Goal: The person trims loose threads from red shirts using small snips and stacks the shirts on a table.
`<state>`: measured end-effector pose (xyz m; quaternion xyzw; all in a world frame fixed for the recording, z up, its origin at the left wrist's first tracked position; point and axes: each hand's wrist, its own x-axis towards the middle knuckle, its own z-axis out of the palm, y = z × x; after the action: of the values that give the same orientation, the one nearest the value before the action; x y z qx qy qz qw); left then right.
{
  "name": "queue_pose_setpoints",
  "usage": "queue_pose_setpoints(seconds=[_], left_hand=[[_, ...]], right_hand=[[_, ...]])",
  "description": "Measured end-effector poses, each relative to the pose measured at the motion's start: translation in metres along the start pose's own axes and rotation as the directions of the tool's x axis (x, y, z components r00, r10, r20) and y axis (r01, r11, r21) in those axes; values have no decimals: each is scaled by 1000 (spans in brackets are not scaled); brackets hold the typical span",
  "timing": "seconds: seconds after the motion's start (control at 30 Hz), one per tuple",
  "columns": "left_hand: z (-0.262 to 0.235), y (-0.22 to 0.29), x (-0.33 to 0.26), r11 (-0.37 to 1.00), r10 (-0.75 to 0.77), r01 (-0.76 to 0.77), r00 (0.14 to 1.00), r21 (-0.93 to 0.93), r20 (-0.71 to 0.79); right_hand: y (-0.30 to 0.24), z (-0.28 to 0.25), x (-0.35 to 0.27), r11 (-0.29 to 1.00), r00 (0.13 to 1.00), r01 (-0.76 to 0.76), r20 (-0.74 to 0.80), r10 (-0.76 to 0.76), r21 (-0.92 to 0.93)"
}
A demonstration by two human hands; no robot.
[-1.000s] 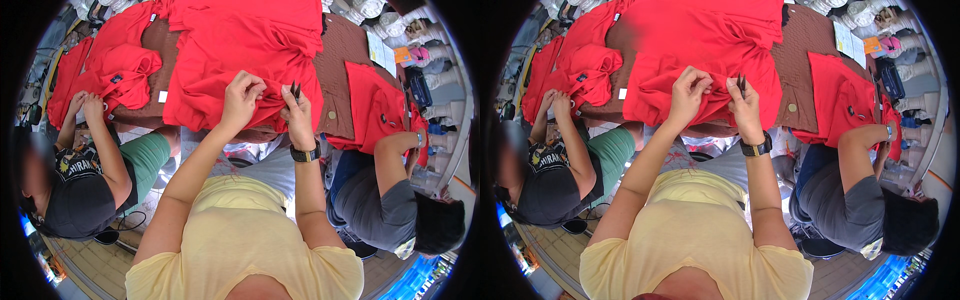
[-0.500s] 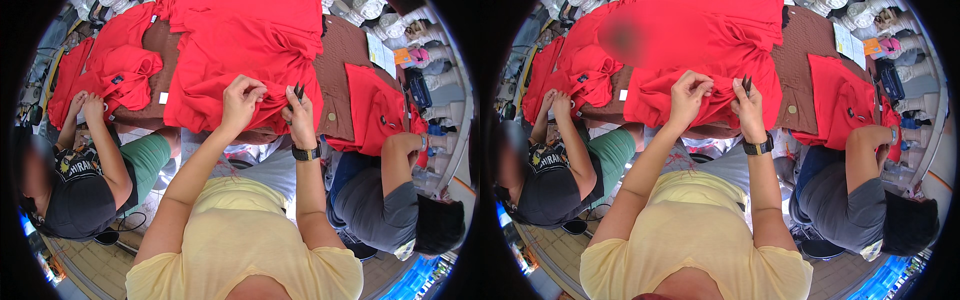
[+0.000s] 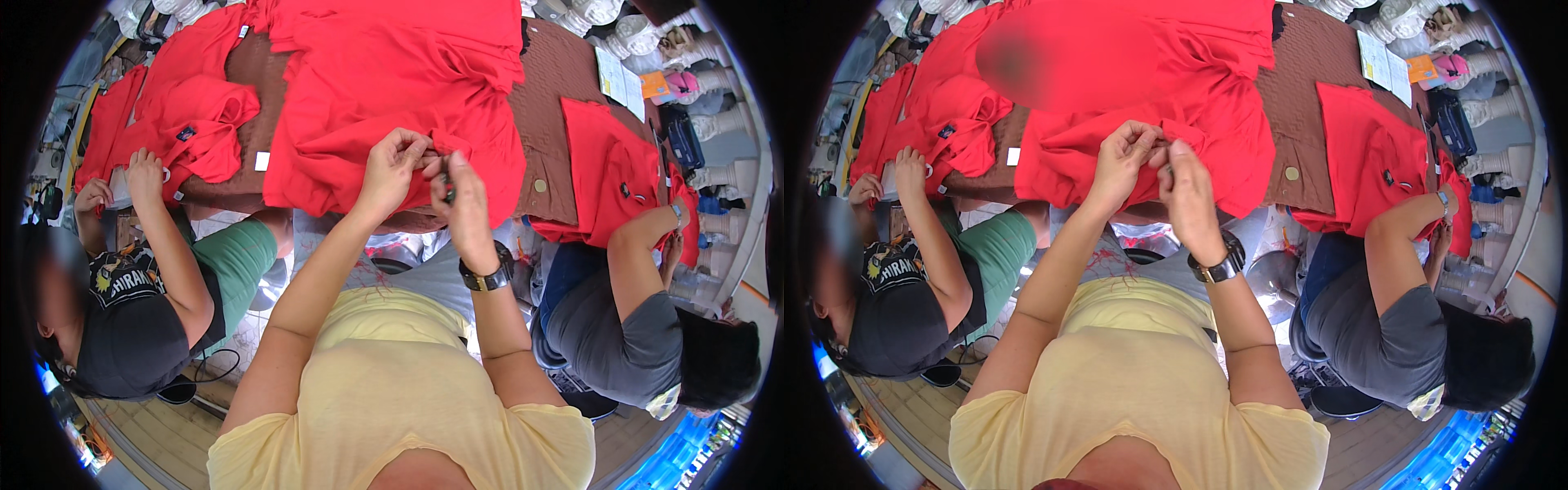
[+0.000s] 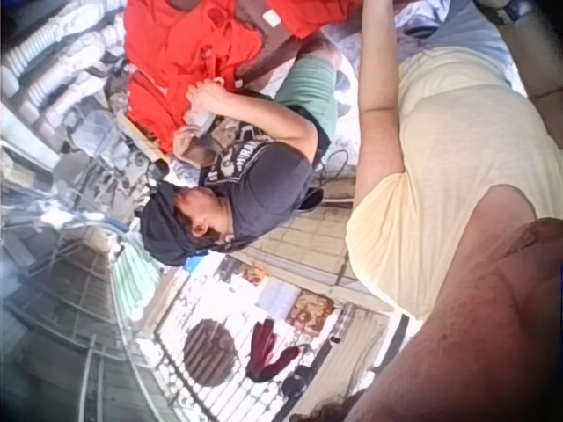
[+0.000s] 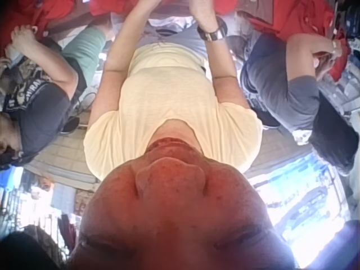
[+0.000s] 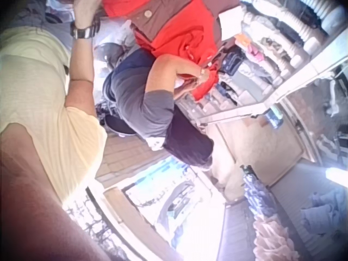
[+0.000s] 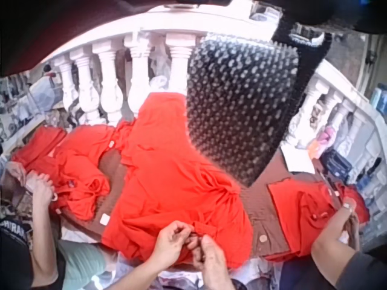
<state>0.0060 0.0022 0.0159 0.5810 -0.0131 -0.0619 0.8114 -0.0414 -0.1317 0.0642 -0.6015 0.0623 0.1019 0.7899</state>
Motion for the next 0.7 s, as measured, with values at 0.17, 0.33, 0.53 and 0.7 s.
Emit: queue_pose_setpoints(seconds=[0.17, 0.33, 0.53, 0.7], left_hand=[[3, -2, -5, 994, 48, -45, 998, 101, -34], [3, -2, -6, 995, 36, -36, 999, 89, 2], [1, -6, -6, 985, 96, -97, 995, 142, 13], [-12, 15, -25, 981, 44, -47, 999, 189, 20]], right_hand=[[21, -2, 15, 992, 999, 15, -32, -19, -127], [25, -4, 24, 998, 997, -49, -54, 48, -27], [31, -10, 31, 999, 999, -37, -18, 36, -21], [37, -35, 31, 989, 997, -68, 34, 64, 131]])
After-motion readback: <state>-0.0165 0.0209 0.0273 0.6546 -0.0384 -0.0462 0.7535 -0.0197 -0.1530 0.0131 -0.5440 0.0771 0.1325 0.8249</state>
